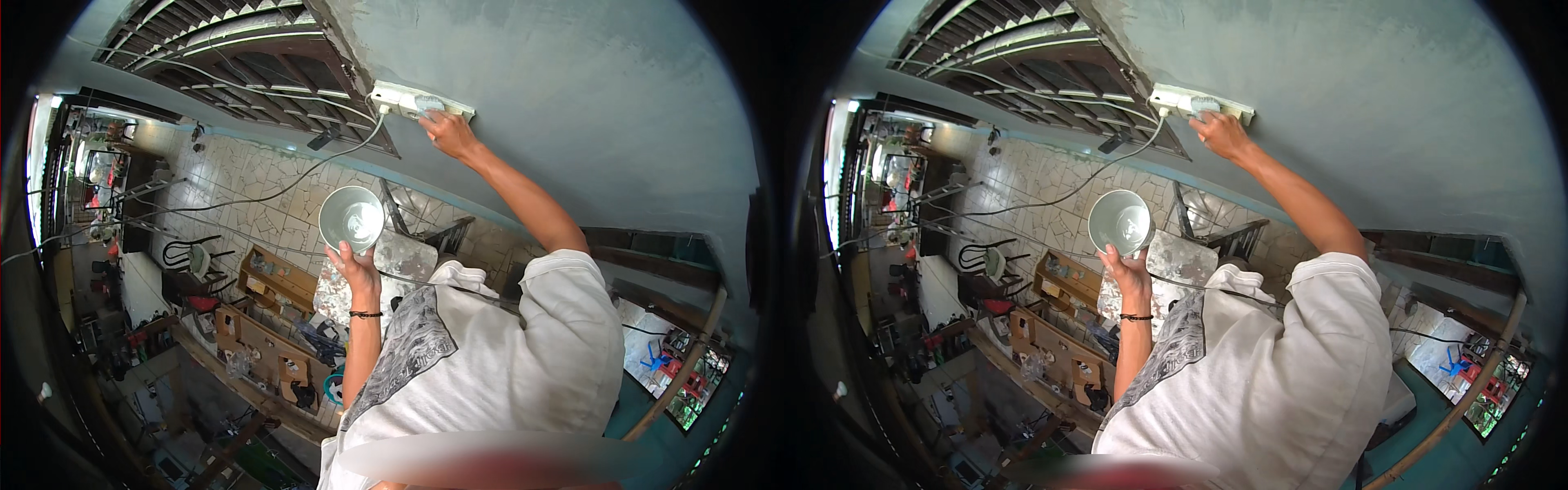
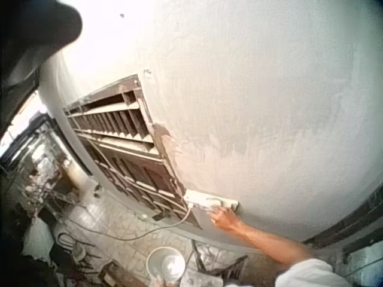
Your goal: The person applies paint from a paint bucket onto a wall using a paint brush.
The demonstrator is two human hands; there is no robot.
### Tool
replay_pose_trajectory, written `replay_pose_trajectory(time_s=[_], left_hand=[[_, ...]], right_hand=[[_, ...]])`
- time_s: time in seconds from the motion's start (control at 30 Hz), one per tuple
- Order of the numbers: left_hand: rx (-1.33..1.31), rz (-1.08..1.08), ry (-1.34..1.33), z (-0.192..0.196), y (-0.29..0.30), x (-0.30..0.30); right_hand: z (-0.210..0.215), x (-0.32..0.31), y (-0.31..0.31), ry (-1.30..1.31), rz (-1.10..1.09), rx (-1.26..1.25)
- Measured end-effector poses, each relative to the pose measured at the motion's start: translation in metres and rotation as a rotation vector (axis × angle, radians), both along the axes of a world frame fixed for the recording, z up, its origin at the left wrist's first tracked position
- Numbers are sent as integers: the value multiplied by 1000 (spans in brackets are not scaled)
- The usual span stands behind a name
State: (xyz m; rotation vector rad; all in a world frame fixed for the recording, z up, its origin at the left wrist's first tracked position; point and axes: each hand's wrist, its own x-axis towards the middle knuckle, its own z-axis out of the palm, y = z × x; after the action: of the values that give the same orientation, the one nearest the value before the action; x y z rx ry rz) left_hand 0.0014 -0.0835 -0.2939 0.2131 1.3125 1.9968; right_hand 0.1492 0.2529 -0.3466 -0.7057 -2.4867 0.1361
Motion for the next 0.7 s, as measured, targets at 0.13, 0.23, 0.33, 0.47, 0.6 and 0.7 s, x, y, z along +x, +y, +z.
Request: replay_pose_trajectory(time_s=[0.13,0.23,0.33,0.47,0.6,0.7], left_hand=[[-5,36,-32,3,-2,3],[13,64,-45,7,-2,4],[33,39,-11,2,-4,4],[21,41,4,-5,-2,0],[30,42,-3,-3,2,3],[36,52,-17,-5,2,2]], right_hand=[[-16,6,19,30,-58,56],[9,16,9,-234,-397,-192],[32,42,-7,-252,-436,-191],[19,46,-16,-117,-350,-171],[3,46,-7,79,-242,-12],[2,47,13,-1,-256,-41]])
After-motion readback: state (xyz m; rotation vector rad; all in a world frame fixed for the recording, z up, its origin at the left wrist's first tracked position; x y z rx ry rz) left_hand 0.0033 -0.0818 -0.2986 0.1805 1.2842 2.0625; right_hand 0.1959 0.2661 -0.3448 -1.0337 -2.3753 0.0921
